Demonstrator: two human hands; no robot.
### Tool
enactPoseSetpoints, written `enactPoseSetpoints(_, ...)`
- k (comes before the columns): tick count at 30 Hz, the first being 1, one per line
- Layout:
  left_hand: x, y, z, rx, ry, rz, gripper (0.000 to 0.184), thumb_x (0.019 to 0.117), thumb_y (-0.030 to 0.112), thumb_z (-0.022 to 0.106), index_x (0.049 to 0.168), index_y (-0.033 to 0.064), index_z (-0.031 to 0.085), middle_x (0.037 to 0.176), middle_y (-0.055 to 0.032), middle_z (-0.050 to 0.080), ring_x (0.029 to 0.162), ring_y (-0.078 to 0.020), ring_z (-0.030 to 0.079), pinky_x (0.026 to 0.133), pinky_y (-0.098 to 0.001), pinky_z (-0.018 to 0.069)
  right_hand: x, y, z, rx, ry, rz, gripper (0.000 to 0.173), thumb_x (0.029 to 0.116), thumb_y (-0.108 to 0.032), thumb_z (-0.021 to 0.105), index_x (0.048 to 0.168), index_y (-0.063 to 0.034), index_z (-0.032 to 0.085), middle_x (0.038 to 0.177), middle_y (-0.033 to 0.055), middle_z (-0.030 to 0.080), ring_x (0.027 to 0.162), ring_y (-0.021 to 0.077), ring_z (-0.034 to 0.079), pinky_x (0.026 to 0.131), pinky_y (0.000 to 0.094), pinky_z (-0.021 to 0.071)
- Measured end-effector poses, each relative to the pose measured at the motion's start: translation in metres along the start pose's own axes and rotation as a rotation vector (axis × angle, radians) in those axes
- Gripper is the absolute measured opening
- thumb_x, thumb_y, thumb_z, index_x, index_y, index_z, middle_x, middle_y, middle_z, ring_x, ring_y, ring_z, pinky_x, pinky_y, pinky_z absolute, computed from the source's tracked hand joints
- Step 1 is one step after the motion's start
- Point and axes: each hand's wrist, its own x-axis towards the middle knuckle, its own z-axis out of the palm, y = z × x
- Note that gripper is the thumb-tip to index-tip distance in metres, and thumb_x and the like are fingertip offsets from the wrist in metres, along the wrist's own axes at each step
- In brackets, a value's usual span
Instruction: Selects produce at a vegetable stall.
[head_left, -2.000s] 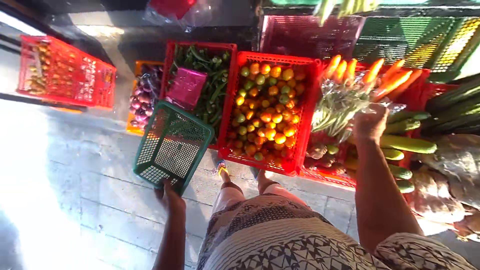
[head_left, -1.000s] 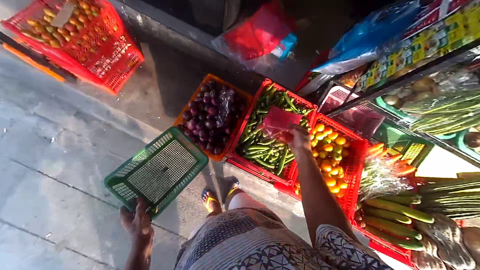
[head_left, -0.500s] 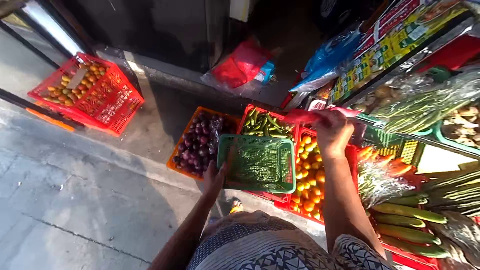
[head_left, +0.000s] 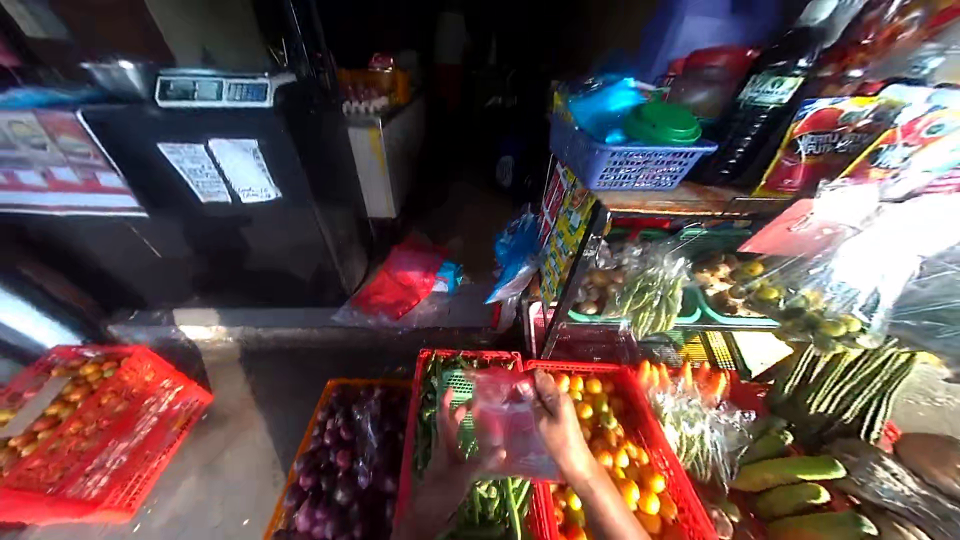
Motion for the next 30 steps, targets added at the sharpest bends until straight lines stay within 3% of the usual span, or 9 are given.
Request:
enactPoseSetpoints(4, 0.01, -0.007, -0.006, -0.225, 0.085, -0.057, 0.099, 0.0738, 0.017, 0.085, 0.154, -0.0009, 0.03, 0.137, -0.0156, 0.06, 0.122, -0.0208, 0.064, 0.102, -0.0414, 0.0562, 0.002, 0.007, 0.014, 0.192, -0.087, 0.121, 0.033, 0.1061, -0.012, 0.049, 0.126, 0.01, 0.063, 0.116, 0.0162, 0.071, 0.109, 0.0099, 0.066, 0.103, 0.0263, 0.0511)
enactPoseSetpoints(8, 0.006, 0.003, -0.012, -0.33, 0.177, 0.004, 0.037, 0.0819, -0.003, 0.073, 0.117, -0.0033, 0.063, 0.104, -0.0091, 0.073, 0.096, -0.0161, 0.072, 0.087, -0.035, 0.0614, 0.005, 0.016, 0.023, 0.298, -0.124, 0.199, 0.024, 0.1065, -0.013, 0.049, 0.112, 0.0031, 0.067, 0.094, 0.0065, 0.069, 0.088, 0.0077, 0.067, 0.087, 0.0258, 0.0561)
enactPoseSetpoints(11, 0.004, 0.006, -0.014, -0.346, 0.288, 0.046, 0.014, 0.0851, -0.006, 0.068, 0.097, 0.0012, 0.065, 0.088, -0.0042, 0.071, 0.083, -0.0125, 0.07, 0.078, -0.0309, 0.0604, 0.004, 0.023, 0.032, 0.391, -0.077, 0.265, 0.023, 0.1063, -0.011, 0.048, 0.108, 0.0019, 0.067, 0.088, 0.0054, 0.069, 0.083, 0.0087, 0.067, 0.082, 0.0265, 0.0573)
enactPoseSetpoints(15, 0.001, 0.012, -0.01, -0.273, 0.407, 0.158, 0.011, 0.0972, 0.001, 0.057, 0.106, -0.0004, 0.064, 0.096, -0.0034, 0.071, 0.092, -0.0098, 0.07, 0.088, -0.0288, 0.059, 0.0, 0.019, 0.04, 0.58, -0.054, 0.335, 0.021, 0.1055, -0.012, 0.05, 0.108, 0.0009, 0.066, 0.09, 0.0056, 0.069, 0.083, 0.0098, 0.068, 0.081, 0.027, 0.0582)
enactPoseSetpoints(18, 0.001, 0.017, -0.01, -0.26, 0.435, 0.23, 0.013, 0.098, 0.001, 0.053, 0.109, 0.0005, 0.06, 0.098, -0.0032, 0.069, 0.091, -0.0098, 0.068, 0.086, -0.0278, 0.0589, -0.005, 0.014, 0.04, 0.715, -0.174, 0.212, 0.038, 0.0936, -0.013, 0.069, 0.126, 0.0032, 0.059, 0.11, 0.0079, 0.072, 0.101, 0.012, 0.07, 0.093, 0.0298, 0.0588)
enactPoseSetpoints(22, -0.002, 0.021, -0.016, -0.012, 0.424, 0.37, 0.021, 0.0921, 0.004, 0.063, 0.112, -0.0001, 0.061, 0.105, -0.004, 0.066, 0.097, -0.0082, 0.066, 0.086, -0.0251, 0.0577, -0.005, 0.004, 0.042, 0.588, -0.142, 0.105, 0.006, 0.0934, -0.007, 0.069, 0.097, -0.0029, 0.071, 0.085, -0.0019, 0.071, 0.078, 0.0029, 0.067, 0.075, 0.0225, 0.0577)
enactPoseSetpoints(24, 0.0, 0.021, -0.027, 0.269, 0.413, 0.539, 0.016, 0.0922, 0.015, 0.068, 0.105, 0.0046, 0.069, 0.108, -0.0044, 0.067, 0.107, -0.008, 0.063, 0.095, -0.0241, 0.0539, -0.004, 0.001, 0.039, 0.531, -0.146, 0.063, 0.008, 0.0952, -0.008, 0.068, 0.092, -0.0028, 0.072, 0.082, -0.0024, 0.072, 0.077, 0.0009, 0.067, 0.075, 0.0212, 0.0579)
enactPoseSetpoints(27, -0.001, 0.027, -0.038, 0.619, 0.446, 0.724, 0.02, 0.0982, 0.027, 0.062, 0.094, 0.0129, 0.074, 0.101, -0.0039, 0.07, 0.106, -0.0115, 0.064, 0.098, -0.0283, 0.05, -0.006, -0.001, 0.036, 0.426, -0.155, -0.016, 0.012, 0.0978, -0.007, 0.065, 0.098, 0.0017, 0.072, 0.087, 0.0027, 0.074, 0.081, 0.0026, 0.069, 0.08, 0.0225, 0.0598)
enactPoseSetpoints(30, 0.0, 0.035, -0.035, 0.815, 0.457, 0.803, 0.03, 0.1022, 0.032, 0.057, 0.089, 0.0105, 0.073, 0.083, -0.0057, 0.07, 0.089, -0.0162, 0.065, 0.09, -0.0323, 0.049, -0.006, 0.011, 0.033, 0.267, -0.099, -0.124, 0.018, 0.1003, -0.011, 0.062, 0.102, 0.0035, 0.073, 0.091, 0.0093, 0.075, 0.084, 0.0097, 0.072, 0.082, 0.0284, 0.0602)
